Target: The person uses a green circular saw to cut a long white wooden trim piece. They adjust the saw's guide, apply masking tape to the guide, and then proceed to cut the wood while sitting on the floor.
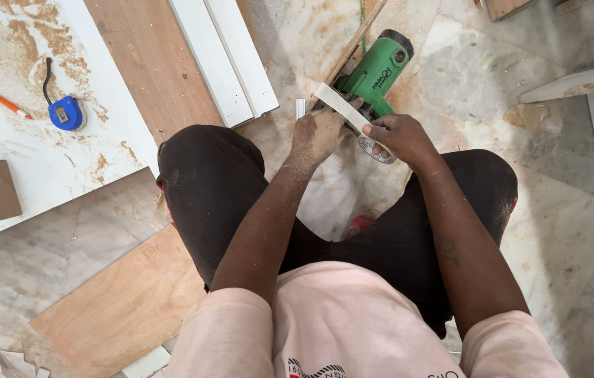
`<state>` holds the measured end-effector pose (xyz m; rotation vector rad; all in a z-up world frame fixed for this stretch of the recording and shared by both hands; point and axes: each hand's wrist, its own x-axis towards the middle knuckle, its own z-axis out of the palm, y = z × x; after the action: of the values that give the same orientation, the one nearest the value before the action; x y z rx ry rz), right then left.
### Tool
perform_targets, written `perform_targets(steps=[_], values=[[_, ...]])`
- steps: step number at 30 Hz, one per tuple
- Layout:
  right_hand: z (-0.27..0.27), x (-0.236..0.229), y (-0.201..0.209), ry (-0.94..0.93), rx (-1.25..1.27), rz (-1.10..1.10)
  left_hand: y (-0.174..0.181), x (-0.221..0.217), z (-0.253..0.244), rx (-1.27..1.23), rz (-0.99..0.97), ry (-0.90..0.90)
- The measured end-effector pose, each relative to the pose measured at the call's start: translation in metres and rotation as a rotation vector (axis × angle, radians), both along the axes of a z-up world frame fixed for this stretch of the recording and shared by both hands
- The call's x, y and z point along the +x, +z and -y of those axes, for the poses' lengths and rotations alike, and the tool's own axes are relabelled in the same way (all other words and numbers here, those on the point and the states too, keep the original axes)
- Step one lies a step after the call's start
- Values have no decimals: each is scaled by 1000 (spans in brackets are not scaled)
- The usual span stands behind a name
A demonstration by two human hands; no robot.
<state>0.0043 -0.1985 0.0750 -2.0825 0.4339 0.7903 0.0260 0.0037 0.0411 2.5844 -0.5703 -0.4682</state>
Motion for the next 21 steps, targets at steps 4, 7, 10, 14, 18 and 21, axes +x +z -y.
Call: perform_targets(steps=[4,7,10,14,18,21], values=[[5,-3,8,-35,54,15,-13,-3,-4,29,110,-14],[14,-7,11,-88,126,-14,-18,-5,-3,41,80,13],[17,-17,11,-87,162,2,-21,-5,-2,47,52,12],[23,-25,9,-35,141,41,-24,-7,-3,6,146,24],[29,-27,-8,-7,47,51,-24,-10,-3,56,108,35],[27,-29,-35,19,39,38,-25,-11,-2,90,72,59]])
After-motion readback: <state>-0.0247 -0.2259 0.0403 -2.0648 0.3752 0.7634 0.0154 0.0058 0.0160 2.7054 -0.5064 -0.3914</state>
